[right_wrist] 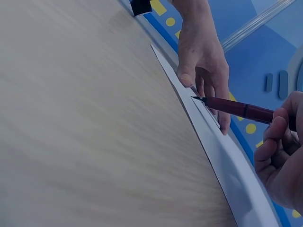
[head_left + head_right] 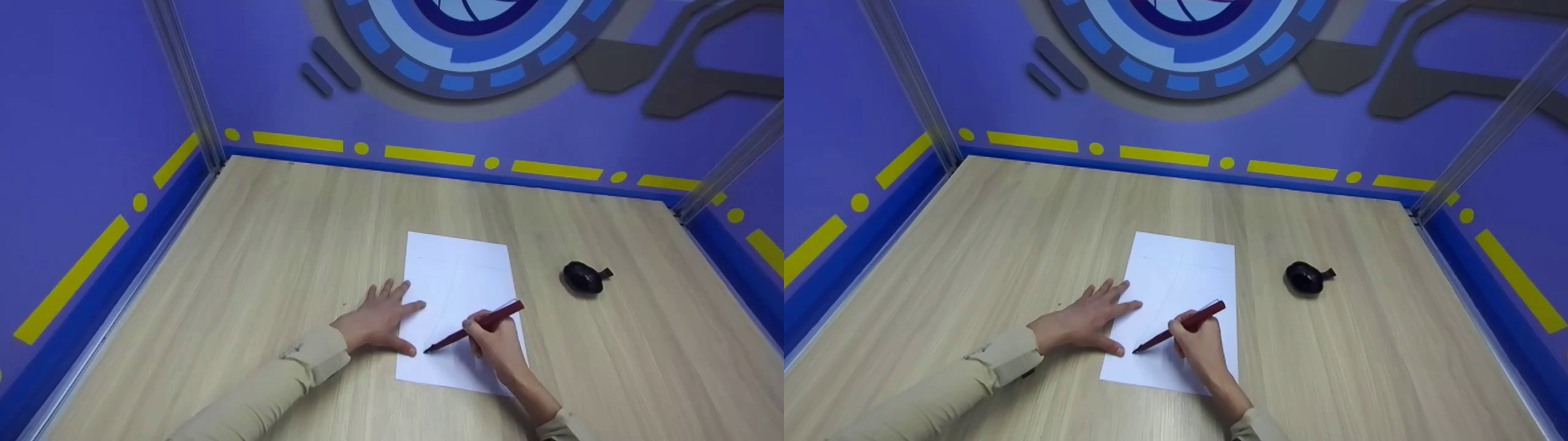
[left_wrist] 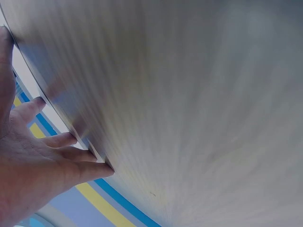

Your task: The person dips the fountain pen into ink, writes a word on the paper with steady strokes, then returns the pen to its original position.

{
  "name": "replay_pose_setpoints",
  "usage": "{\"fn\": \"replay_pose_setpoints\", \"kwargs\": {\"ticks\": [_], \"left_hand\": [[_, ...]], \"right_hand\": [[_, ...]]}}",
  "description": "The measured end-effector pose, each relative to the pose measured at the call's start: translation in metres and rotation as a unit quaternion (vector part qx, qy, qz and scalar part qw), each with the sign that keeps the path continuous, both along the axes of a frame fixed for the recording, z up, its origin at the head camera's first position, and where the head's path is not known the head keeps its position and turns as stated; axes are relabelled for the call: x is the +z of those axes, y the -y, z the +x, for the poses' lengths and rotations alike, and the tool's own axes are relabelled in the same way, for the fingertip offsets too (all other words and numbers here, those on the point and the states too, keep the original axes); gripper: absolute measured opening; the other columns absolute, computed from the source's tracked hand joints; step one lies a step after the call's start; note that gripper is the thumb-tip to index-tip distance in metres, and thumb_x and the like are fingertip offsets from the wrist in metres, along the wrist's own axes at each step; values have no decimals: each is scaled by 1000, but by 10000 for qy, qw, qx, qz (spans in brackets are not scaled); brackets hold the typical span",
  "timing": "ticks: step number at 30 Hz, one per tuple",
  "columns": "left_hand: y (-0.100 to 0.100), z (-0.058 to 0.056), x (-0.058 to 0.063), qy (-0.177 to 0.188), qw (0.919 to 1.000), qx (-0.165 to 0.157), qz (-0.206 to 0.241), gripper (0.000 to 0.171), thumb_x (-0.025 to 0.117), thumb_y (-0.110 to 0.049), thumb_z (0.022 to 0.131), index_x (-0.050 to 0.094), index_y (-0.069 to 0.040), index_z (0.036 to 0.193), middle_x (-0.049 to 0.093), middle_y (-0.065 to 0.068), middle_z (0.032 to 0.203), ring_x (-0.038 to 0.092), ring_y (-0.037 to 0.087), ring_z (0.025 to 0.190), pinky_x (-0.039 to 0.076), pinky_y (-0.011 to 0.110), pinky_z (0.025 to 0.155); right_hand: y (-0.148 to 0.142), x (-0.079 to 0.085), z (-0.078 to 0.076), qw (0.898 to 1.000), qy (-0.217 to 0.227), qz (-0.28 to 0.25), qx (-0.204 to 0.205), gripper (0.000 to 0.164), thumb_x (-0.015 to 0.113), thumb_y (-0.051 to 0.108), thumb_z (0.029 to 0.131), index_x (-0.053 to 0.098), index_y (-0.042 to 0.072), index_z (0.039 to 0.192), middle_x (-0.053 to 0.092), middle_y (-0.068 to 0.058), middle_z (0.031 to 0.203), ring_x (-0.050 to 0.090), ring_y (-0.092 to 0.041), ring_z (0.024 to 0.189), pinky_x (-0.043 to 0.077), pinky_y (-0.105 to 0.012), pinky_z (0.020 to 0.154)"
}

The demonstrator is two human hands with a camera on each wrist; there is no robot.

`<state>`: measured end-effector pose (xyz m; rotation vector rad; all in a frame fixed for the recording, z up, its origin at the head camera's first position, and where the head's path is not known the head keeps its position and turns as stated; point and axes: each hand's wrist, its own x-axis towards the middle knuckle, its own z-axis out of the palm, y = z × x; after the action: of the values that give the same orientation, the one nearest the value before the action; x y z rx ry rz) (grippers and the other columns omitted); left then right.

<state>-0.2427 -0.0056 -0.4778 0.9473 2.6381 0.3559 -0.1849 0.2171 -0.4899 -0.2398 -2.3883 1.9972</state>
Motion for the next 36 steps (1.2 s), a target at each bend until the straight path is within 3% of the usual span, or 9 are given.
{"fn": "replay_pose_setpoints", "kwargs": {"ticks": [36], "left_hand": [[-2,-1,-2,81,9999,69,-11,89,70,-60,71,35,-27,145,14,15,158,10,42,144,13,60,114]], "right_hand": [[-1,0,5,9963,244,187,797,9,61,3,84,57,-5,82,47,1,51,42,-8,43,34,-19,41]]}}
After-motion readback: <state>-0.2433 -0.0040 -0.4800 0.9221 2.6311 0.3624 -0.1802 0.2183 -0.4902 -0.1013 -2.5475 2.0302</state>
